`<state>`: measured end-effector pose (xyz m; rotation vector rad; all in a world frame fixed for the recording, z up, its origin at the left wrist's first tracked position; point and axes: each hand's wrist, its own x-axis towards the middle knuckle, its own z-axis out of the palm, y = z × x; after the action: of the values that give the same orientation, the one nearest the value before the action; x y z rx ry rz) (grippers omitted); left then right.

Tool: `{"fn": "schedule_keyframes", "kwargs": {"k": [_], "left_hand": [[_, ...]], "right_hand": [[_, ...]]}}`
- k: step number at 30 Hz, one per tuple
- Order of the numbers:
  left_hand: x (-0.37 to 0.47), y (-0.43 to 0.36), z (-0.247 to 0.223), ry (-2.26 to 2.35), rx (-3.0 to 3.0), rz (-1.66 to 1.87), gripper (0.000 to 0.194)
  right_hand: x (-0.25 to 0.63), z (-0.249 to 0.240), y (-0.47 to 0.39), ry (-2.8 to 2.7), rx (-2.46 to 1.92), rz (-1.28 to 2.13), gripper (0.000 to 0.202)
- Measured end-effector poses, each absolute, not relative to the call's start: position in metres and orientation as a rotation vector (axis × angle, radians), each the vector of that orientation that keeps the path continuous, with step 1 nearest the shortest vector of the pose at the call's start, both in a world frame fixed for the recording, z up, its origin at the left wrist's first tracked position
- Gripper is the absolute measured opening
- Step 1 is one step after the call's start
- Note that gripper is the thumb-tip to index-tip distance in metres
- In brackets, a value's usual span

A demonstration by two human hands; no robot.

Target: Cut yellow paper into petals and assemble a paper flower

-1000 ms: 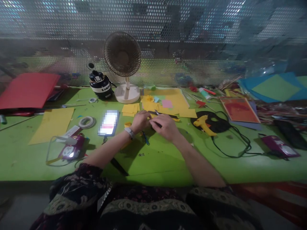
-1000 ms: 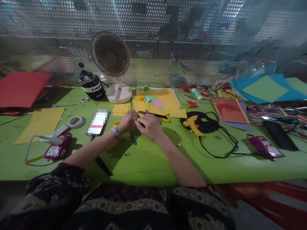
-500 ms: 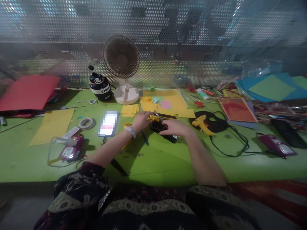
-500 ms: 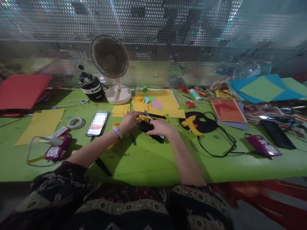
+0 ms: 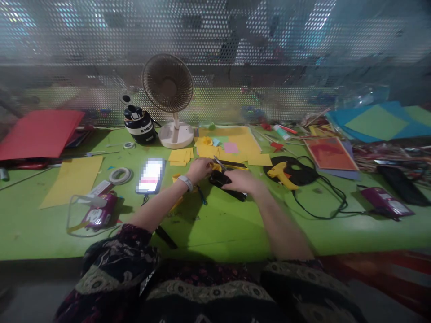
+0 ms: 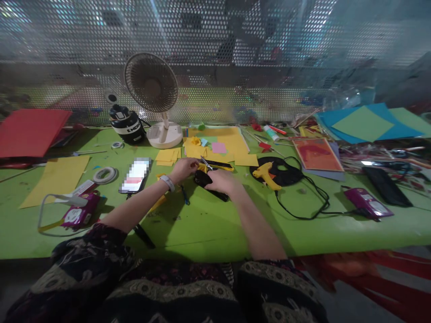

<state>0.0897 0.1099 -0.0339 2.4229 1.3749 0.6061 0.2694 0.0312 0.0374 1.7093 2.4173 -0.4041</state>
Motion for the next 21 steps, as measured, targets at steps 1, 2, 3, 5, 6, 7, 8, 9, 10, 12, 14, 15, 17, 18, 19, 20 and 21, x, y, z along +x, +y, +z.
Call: {"fn": "schedule_keyframes", "kwargs": {"k": [1,2,3,5,6,7,8,9,10,12,14,15,17,18,19,20,21], "left_hand": [[0.088,0.111,-0.034,1.365,2.421,0.620,0.020],[0.085,0.112,-0.033,1.356,2.417,0.635,0.018],[0.082,0.112,-0.032,1.348,2.412,0.653,0.016],[0.072,0.113,-0.028,1.343,2.396,0.705,0.014],[0.067,0.113,-0.025,1.349,2.384,0.726,0.013],[0.061,0.112,-0.021,1.350,2.380,0.756,0.014],[0.055,0.111,-0.018,1.358,2.375,0.789,0.014],[0.050,0.109,-0.015,1.370,2.372,0.825,0.014],[0.045,0.106,-0.011,1.373,2.377,0.865,0.014],[0.037,0.098,-0.007,1.354,2.407,0.926,0.012],[0.032,0.087,-0.004,1.333,2.425,0.969,0.010],[0.030,0.081,-0.003,1.328,2.424,0.986,0.009],[0.026,0.070,-0.002,1.318,2.417,1.004,0.009],[0.025,0.064,-0.002,1.308,2.419,1.008,0.008],[0.024,0.059,-0.003,1.293,2.426,1.011,0.009],[0.023,0.055,-0.003,1.276,2.437,1.017,0.009],[0.022,0.051,-0.003,1.261,2.450,1.020,0.010]], "right_hand": [[0.269,0.037,0.031,2.421,1.713,-0.396,0.025],[0.270,0.037,0.031,2.423,1.721,-0.389,0.024],[0.270,0.037,0.032,2.424,1.734,-0.383,0.023],[0.271,0.035,0.034,2.424,1.758,-0.377,0.022],[0.272,0.035,0.035,2.422,1.769,-0.380,0.022],[0.272,0.034,0.036,2.419,1.781,-0.387,0.023],[0.273,0.032,0.037,2.418,1.790,-0.394,0.024],[0.274,0.031,0.038,2.426,1.797,-0.393,0.025],[0.274,0.030,0.039,2.435,1.805,-0.382,0.026],[0.275,0.028,0.041,2.454,1.813,-0.343,0.029],[0.276,0.027,0.042,2.446,1.814,-0.311,0.031],[0.277,0.027,0.042,2.432,1.818,-0.299,0.031],[0.279,0.027,0.043,2.408,1.834,-0.263,0.031],[0.281,0.027,0.044,2.391,1.852,-0.235,0.033],[0.282,0.028,0.045,2.371,1.875,-0.205,0.034],[0.283,0.028,0.046,2.345,1.901,-0.182,0.036],[0.285,0.028,0.048,2.312,1.926,-0.172,0.037]]}}
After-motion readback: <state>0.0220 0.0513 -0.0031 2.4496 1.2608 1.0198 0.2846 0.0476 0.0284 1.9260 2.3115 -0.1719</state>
